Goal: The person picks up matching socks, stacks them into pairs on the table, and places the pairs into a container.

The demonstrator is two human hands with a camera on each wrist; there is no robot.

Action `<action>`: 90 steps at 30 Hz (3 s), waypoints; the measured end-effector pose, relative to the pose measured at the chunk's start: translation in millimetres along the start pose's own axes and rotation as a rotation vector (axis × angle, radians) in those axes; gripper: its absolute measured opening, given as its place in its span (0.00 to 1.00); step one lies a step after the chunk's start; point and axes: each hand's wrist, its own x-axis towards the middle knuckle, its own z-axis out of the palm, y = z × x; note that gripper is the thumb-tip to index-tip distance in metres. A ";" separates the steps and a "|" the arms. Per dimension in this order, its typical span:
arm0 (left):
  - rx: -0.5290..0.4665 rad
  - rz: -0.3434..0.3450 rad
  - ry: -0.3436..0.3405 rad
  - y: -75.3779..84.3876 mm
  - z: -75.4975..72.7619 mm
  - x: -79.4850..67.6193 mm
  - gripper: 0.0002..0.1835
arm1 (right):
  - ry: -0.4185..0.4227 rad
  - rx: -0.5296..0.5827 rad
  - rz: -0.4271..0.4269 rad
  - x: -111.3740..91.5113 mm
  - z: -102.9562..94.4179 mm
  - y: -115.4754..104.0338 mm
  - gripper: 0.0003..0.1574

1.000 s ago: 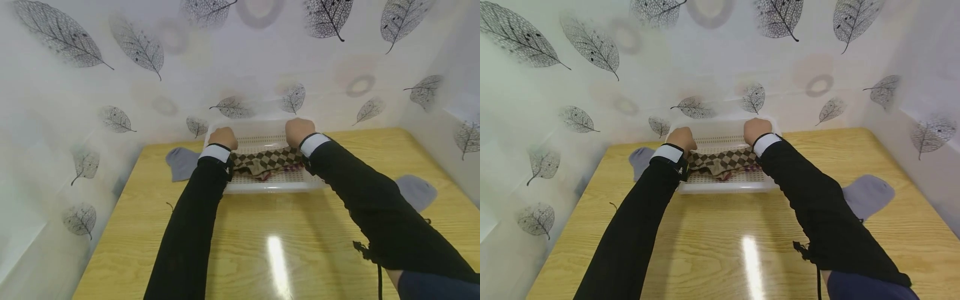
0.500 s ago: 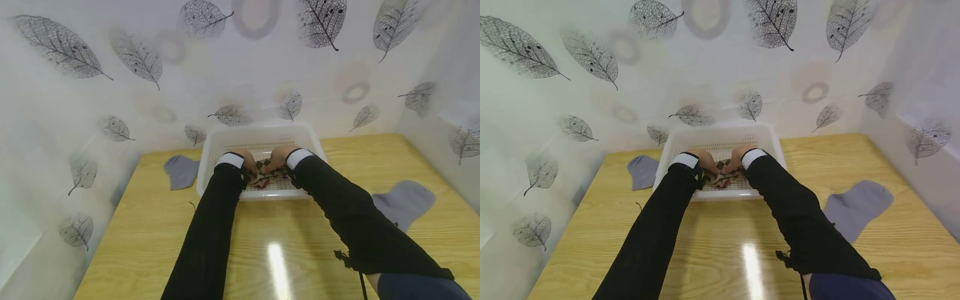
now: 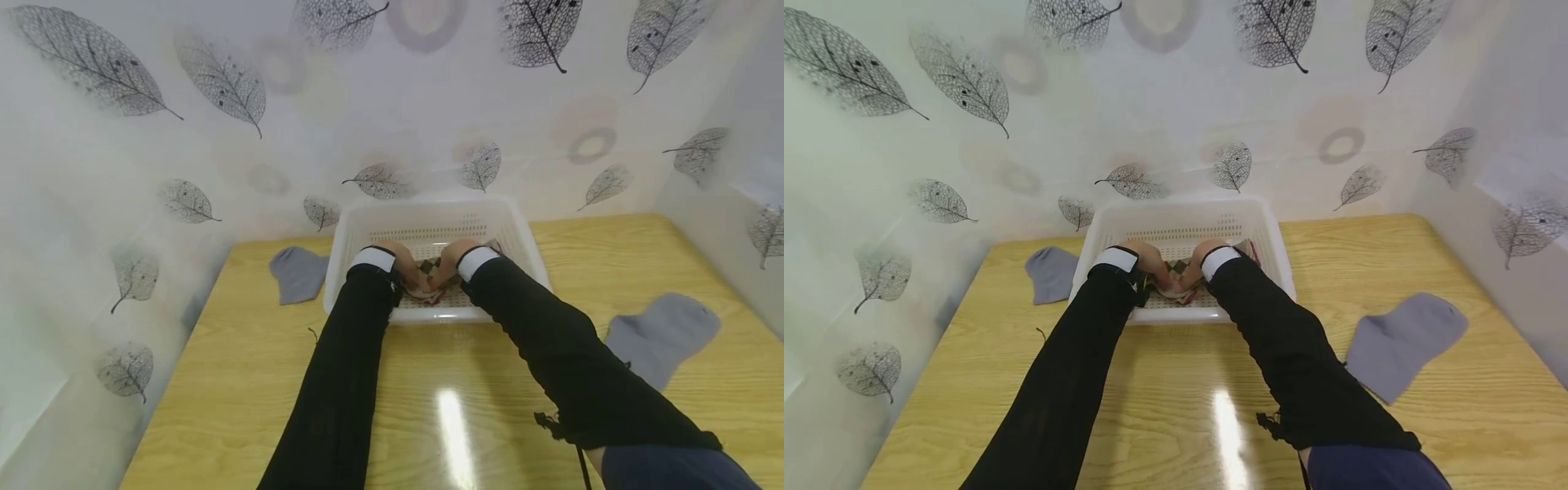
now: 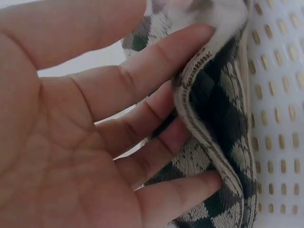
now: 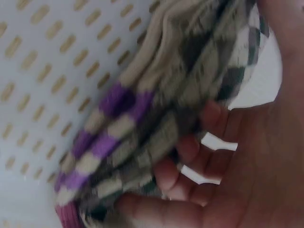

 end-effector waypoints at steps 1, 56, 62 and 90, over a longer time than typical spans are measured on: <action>0.003 0.000 -0.002 -1.2 -0.6 0.1 0.16 | 0.011 -0.015 -0.009 0.4 -0.7 0.1 0.47; -0.215 -0.306 0.659 -213.6 70.8 -56.4 0.18 | 0.296 0.184 -0.919 -195.3 65.0 -11.5 0.10; -0.159 -0.165 0.595 -201.9 84.6 -76.8 0.11 | 0.264 0.128 -0.927 -186.8 75.3 -19.2 0.12; 0.180 0.349 0.418 -16.8 173.7 -100.5 0.20 | 0.239 0.116 -0.867 -156.7 105.2 -29.4 0.12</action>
